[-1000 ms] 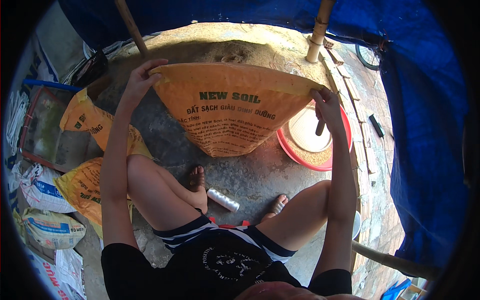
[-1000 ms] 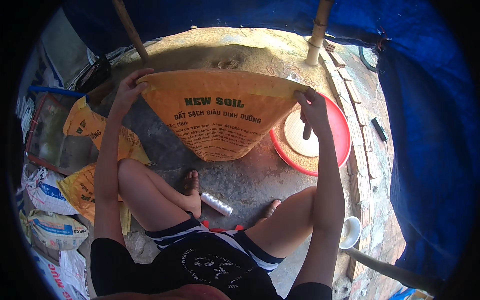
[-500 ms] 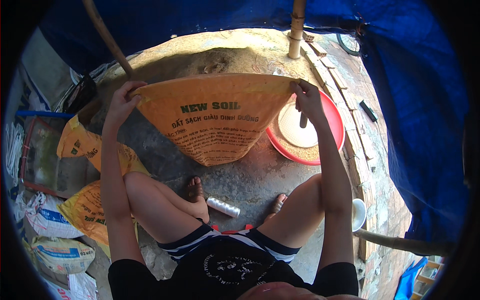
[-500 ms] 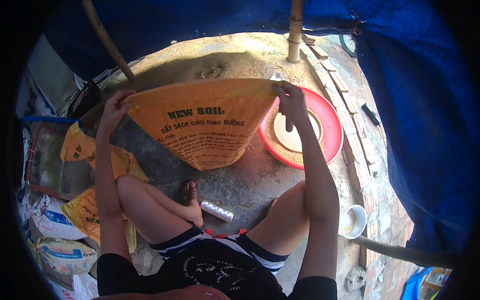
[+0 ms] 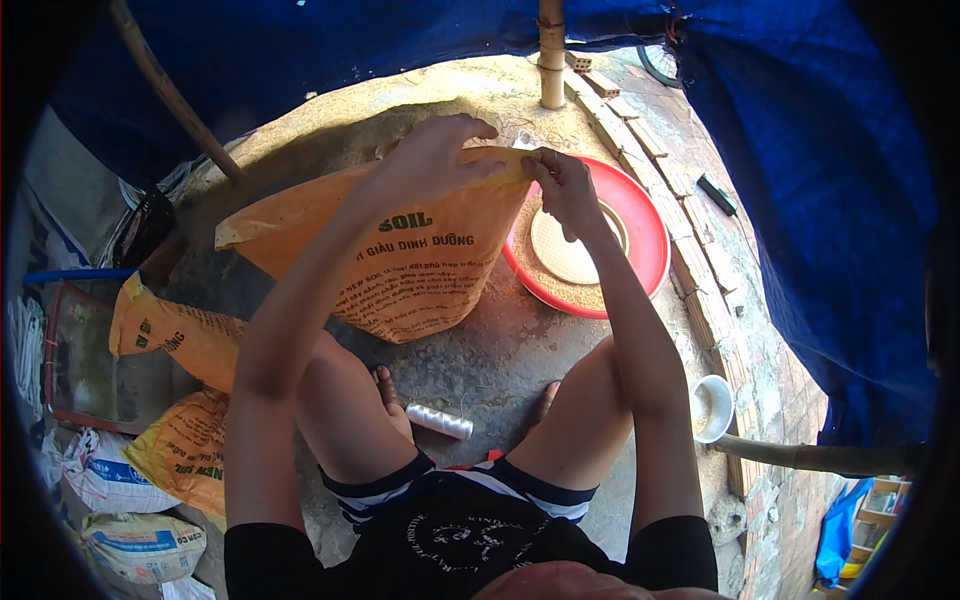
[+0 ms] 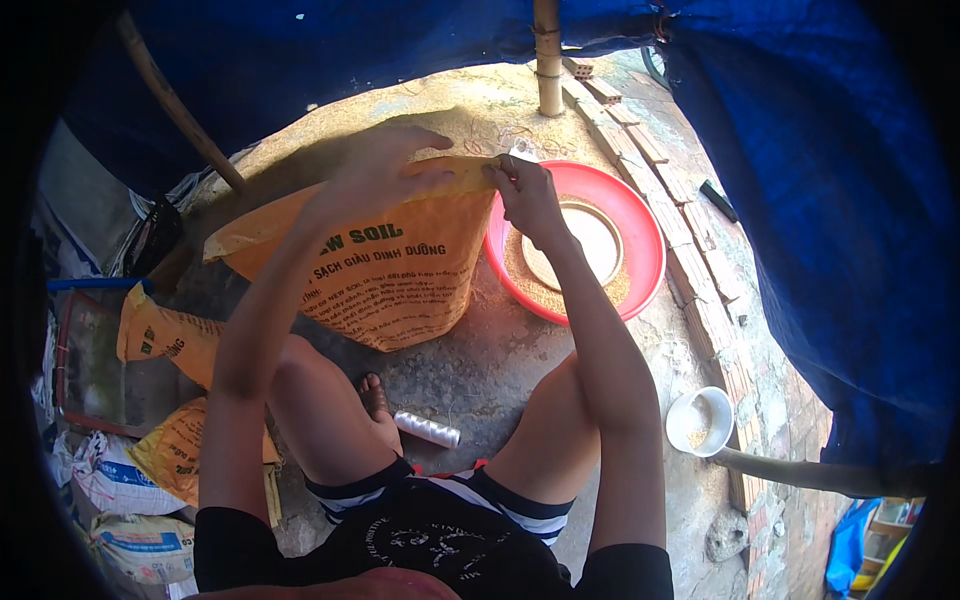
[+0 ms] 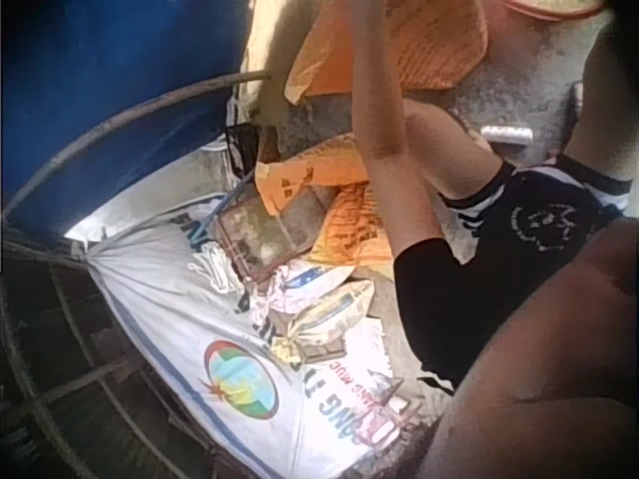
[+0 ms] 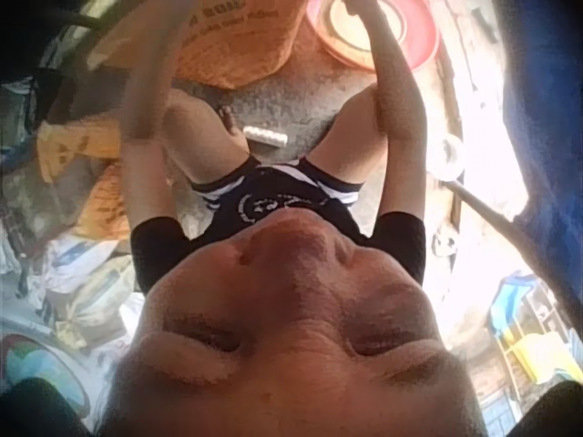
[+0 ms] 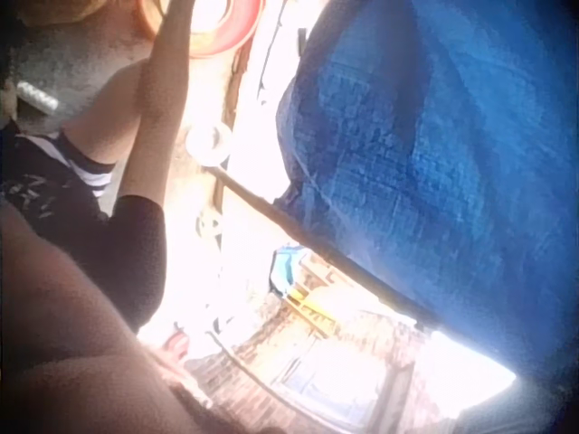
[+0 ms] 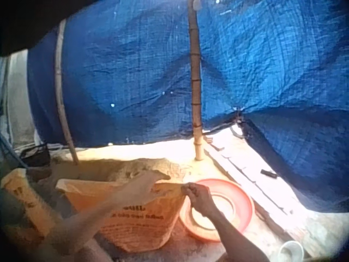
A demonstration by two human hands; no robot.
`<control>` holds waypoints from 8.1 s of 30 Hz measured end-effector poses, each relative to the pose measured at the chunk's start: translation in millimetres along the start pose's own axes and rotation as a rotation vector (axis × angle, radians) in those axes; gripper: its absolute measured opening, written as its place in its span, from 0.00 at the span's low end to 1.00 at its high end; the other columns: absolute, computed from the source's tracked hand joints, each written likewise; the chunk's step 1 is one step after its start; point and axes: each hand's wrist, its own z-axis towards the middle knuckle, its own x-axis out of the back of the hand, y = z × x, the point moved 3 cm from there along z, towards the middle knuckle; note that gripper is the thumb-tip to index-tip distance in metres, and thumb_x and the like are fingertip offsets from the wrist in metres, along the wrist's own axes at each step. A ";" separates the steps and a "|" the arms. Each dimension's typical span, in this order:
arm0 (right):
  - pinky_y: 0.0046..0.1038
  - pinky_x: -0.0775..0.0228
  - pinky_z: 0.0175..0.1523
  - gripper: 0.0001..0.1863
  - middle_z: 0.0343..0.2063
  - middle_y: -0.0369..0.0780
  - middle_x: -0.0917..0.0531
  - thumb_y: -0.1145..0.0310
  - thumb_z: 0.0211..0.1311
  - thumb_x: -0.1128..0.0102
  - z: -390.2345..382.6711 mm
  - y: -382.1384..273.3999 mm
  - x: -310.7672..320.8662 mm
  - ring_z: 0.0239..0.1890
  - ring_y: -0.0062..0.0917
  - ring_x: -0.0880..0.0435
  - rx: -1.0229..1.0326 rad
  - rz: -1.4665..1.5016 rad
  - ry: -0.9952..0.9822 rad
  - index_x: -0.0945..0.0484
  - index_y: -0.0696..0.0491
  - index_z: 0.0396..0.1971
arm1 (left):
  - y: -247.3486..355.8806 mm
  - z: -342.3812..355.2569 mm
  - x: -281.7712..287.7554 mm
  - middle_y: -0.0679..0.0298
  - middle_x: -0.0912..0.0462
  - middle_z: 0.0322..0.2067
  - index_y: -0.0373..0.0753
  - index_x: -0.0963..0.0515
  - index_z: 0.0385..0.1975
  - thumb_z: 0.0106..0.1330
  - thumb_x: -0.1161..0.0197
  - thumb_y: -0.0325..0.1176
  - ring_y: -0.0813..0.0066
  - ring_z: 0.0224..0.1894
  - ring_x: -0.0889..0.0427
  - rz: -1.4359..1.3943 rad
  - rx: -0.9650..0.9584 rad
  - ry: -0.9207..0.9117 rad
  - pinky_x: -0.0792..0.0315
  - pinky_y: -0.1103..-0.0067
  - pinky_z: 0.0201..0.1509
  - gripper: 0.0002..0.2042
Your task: Manually sewing the opening of a large plastic-woven bag closed using a needle and thread.
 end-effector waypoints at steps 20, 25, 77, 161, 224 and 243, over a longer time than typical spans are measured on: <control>0.36 0.29 0.49 0.24 0.44 0.51 0.31 0.59 0.63 0.56 -20.1 82.5 32.6 0.44 0.39 0.27 -0.917 1.667 0.373 0.43 0.61 0.52 | -9.2 5.3 -29.4 0.54 0.20 0.27 0.36 0.24 0.34 0.48 0.39 0.32 0.59 0.33 0.22 0.063 0.317 -0.049 0.29 0.69 0.39 0.13; 0.35 0.28 0.46 0.24 0.40 0.51 0.31 0.62 0.62 0.54 -28.2 116.7 14.9 0.43 0.39 0.26 -1.161 1.942 -0.070 0.43 0.67 0.48 | -6.8 13.9 -31.8 0.54 0.21 0.28 0.37 0.25 0.36 0.48 0.37 0.32 0.61 0.34 0.22 -0.022 0.407 -0.117 0.30 0.69 0.40 0.15; 0.14 0.38 0.13 0.31 0.29 0.44 0.20 0.66 0.64 0.55 -36.9 -23.9 -1.3 0.12 0.16 0.31 -0.457 0.609 -0.539 0.62 0.48 0.61 | -12.3 7.4 -21.2 0.54 0.20 0.28 0.36 0.22 0.35 0.48 0.38 0.33 0.60 0.33 0.21 -0.024 0.326 -0.116 0.29 0.70 0.39 0.14; 0.19 0.44 0.09 0.02 0.12 0.36 0.32 0.77 0.52 0.56 -26.1 -17.0 -37.2 0.08 0.15 0.36 -0.534 0.675 -0.310 0.35 0.59 0.26 | 7.8 -9.1 -73.8 0.57 0.23 0.29 0.37 0.24 0.37 0.52 0.44 0.23 0.60 0.29 0.22 -0.088 0.042 0.182 0.29 0.72 0.33 0.11; 0.21 0.32 0.25 0.47 0.21 0.39 0.23 0.68 0.58 0.48 -72.3 -12.6 -42.0 0.18 0.19 0.26 -0.133 0.367 0.045 0.79 0.57 0.59 | 30.3 81.9 -86.0 0.57 0.20 0.24 0.35 0.22 0.26 0.41 0.37 0.28 0.67 0.28 0.21 0.207 0.008 -0.943 0.30 0.75 0.32 0.10; 0.21 0.33 0.24 0.45 0.18 0.40 0.23 0.66 0.58 0.48 -72.1 -23.7 -35.2 0.18 0.20 0.24 -0.247 0.421 0.024 0.74 0.59 0.59 | 11.8 92.4 -73.8 0.60 0.21 0.20 0.34 0.20 0.26 0.50 0.40 0.35 0.75 0.25 0.23 -0.097 0.283 -0.674 0.31 0.77 0.31 0.11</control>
